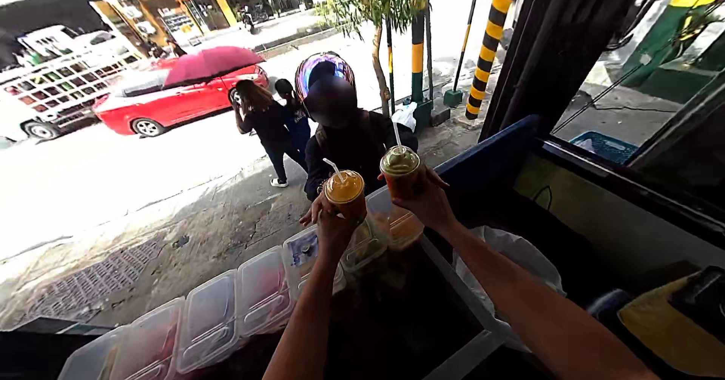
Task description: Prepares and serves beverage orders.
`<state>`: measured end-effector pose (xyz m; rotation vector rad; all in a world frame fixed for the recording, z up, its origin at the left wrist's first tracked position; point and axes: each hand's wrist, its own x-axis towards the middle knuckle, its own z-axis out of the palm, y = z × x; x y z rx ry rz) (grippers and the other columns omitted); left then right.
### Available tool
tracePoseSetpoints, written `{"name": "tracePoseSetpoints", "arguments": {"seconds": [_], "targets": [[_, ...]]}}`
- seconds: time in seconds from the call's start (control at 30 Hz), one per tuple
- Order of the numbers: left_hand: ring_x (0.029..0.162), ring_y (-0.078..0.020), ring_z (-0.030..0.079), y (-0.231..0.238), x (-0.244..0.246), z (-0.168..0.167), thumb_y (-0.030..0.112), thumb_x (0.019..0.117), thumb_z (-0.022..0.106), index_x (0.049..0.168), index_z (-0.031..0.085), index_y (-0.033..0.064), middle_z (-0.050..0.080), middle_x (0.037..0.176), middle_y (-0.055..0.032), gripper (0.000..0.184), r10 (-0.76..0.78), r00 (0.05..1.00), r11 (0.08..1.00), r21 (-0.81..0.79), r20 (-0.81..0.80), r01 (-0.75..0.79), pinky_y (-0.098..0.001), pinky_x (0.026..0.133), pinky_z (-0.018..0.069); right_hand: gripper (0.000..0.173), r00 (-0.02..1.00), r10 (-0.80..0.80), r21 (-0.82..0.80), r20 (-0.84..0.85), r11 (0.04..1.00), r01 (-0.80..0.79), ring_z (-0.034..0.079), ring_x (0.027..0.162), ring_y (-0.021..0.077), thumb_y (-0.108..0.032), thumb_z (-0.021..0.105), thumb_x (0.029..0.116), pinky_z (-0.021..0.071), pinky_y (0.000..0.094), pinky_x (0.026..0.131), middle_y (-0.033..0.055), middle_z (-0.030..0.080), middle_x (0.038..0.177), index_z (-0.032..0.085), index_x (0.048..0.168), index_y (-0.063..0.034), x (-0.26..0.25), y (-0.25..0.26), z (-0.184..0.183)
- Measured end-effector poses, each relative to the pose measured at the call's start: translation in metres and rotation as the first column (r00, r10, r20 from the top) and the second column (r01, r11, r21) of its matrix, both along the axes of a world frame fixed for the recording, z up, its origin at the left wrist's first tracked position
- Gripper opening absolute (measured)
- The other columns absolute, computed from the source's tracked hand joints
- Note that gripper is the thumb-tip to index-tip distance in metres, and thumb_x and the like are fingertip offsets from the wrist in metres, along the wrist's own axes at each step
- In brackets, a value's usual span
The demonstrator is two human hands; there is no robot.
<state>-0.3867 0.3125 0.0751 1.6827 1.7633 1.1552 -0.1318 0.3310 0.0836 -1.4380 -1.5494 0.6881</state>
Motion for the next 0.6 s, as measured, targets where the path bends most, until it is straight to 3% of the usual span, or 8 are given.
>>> {"name": "tracePoseSetpoints", "arguments": {"seconds": [0.07,0.17,0.23,0.3,0.37,0.47,0.57,0.6], "targets": [[0.111,-0.0193,0.069,0.009,0.004,0.003,0.044,0.0713,0.091,0.136,0.054,-0.0010,0.071,0.118,-0.0124,0.087,0.010,1.000,0.998,0.055,-0.014,-0.009,-0.0427,0.099,0.0569,0.092,0.998,0.017,0.071,-0.056,0.997,-0.013,0.067,0.114,0.0211,-0.037,0.096,0.0665,0.0570,0.0402,0.100,0.0137,0.067,0.125,0.051,0.141,-0.0039,0.002,0.014,0.002],[0.112,-0.0188,0.069,0.016,0.009,0.007,0.039,0.0719,0.092,0.135,0.055,-0.0006,0.071,0.118,-0.0129,0.083,0.032,0.998,0.993,0.109,0.061,-0.039,-0.0421,0.098,0.0572,0.096,0.998,0.055,0.102,-0.030,0.993,-0.051,0.064,0.119,0.0242,-0.037,0.093,0.0714,0.0535,0.0443,0.103,0.0161,0.065,0.129,0.045,0.148,-0.0044,0.001,0.025,0.007],[0.116,-0.0215,0.067,0.021,0.012,0.005,0.030,0.0705,0.095,0.151,0.035,0.0012,0.064,0.130,-0.0169,0.104,0.037,0.989,0.990,0.133,0.143,-0.056,-0.0415,0.097,0.0590,0.090,0.996,0.063,0.081,-0.067,0.995,-0.057,0.066,0.116,0.0255,-0.034,0.094,0.0724,0.0556,0.0472,0.100,0.0163,0.066,0.126,0.050,0.145,-0.0047,0.001,0.033,0.009],[0.123,-0.0257,0.063,0.028,0.017,0.008,0.028,0.0704,0.096,0.158,0.017,0.0046,0.056,0.140,-0.0202,0.120,0.058,0.986,0.991,0.109,0.154,-0.076,-0.0445,0.099,0.0582,0.086,0.994,0.052,0.093,-0.096,0.995,-0.043,0.064,0.118,0.0289,-0.036,0.094,0.0721,0.0547,0.0529,0.099,0.0171,0.064,0.129,0.053,0.142,-0.0069,0.004,0.046,0.009],[0.128,-0.0314,0.059,0.036,0.026,0.018,0.035,0.0747,0.093,0.157,0.022,0.0010,0.057,0.140,-0.0232,0.114,0.119,0.991,0.988,0.091,0.060,-0.124,-0.0513,0.106,0.0508,0.087,0.994,0.056,0.114,-0.098,0.992,-0.045,0.063,0.120,0.0309,-0.041,0.092,0.0744,0.0528,0.0567,0.100,0.0175,0.064,0.131,0.051,0.144,-0.0090,0.009,0.061,0.011],[0.119,-0.0284,0.063,0.048,0.032,0.021,0.041,0.0780,0.087,0.143,0.046,0.0013,0.065,0.126,-0.0192,0.087,0.219,0.973,0.960,0.164,0.073,-0.228,-0.0513,0.100,0.0534,0.083,0.981,0.093,0.134,-0.168,0.988,-0.071,0.066,0.115,0.0258,-0.038,0.091,0.0762,0.0558,0.0503,0.099,0.0159,0.066,0.127,0.052,0.143,-0.0057,0.004,0.074,0.017],[0.127,-0.0288,0.060,0.059,0.034,0.028,0.038,0.0728,0.093,0.152,0.036,0.0027,0.061,0.135,-0.0194,0.104,0.216,0.963,0.960,0.145,0.164,-0.240,-0.0501,0.106,0.0514,0.078,0.962,0.081,0.094,-0.261,0.994,-0.058,0.065,0.117,0.0233,-0.030,0.091,0.0773,0.0555,0.0433,0.101,0.0170,0.064,0.129,0.052,0.138,0.0007,-0.004,0.083,0.024],[0.125,-0.0287,0.062,0.060,0.033,0.029,0.037,0.0730,0.093,0.150,0.040,0.0031,0.063,0.133,-0.0188,0.100,0.200,0.963,0.968,0.115,0.179,-0.222,-0.0505,0.105,0.0522,0.079,0.959,0.076,0.058,-0.274,0.996,-0.063,0.064,0.120,0.0228,-0.029,0.091,0.0777,0.0559,0.0416,0.102,0.0162,0.062,0.132,0.050,0.139,0.0000,-0.004,0.086,0.024]]}}
